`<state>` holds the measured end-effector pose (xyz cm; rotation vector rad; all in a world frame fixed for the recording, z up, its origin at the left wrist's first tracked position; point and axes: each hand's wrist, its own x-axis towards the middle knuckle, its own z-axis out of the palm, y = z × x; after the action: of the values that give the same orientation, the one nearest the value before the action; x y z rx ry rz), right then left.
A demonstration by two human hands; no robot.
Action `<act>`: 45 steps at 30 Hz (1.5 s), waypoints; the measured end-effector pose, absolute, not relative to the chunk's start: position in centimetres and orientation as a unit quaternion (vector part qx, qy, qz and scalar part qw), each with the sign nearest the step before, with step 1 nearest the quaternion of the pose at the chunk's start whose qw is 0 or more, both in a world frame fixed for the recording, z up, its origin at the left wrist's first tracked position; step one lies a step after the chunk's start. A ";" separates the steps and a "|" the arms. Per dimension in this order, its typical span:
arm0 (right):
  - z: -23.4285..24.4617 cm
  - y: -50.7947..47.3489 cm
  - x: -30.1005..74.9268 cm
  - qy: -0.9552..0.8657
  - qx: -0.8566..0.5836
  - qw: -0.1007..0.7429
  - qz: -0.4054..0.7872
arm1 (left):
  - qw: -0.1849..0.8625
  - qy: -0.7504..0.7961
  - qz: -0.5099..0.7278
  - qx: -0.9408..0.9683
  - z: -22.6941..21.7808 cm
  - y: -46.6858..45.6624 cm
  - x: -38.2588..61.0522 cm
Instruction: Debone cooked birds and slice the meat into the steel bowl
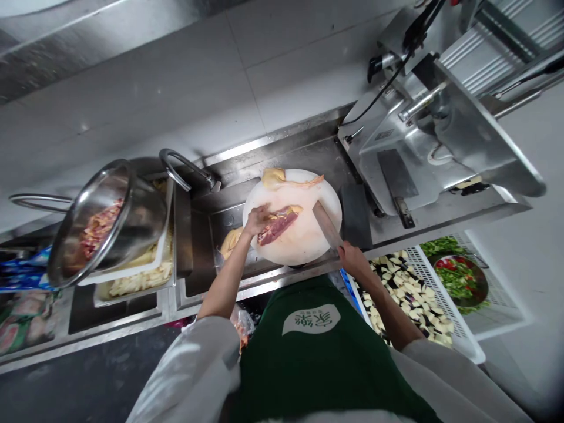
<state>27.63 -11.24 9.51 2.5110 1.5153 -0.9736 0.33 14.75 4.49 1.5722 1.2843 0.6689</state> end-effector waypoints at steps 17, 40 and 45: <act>9.9 1.1 22.3 0.607 0.751 0.041 -0.256 | 0.497 0.590 0.423 0.475 3.0 4.3 -0.8; 10.7 -4.7 22.4 0.593 0.727 0.077 -0.336 | 0.467 0.644 0.410 0.447 2.2 2.9 -2.9; 10.8 -10.9 26.9 0.576 0.731 0.140 -0.337 | 0.422 0.657 0.371 0.502 3.5 2.9 -4.1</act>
<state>26.86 -10.90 10.76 2.1125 1.6632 -0.9744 -4.11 2.85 3.51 1.2577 1.6460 0.9285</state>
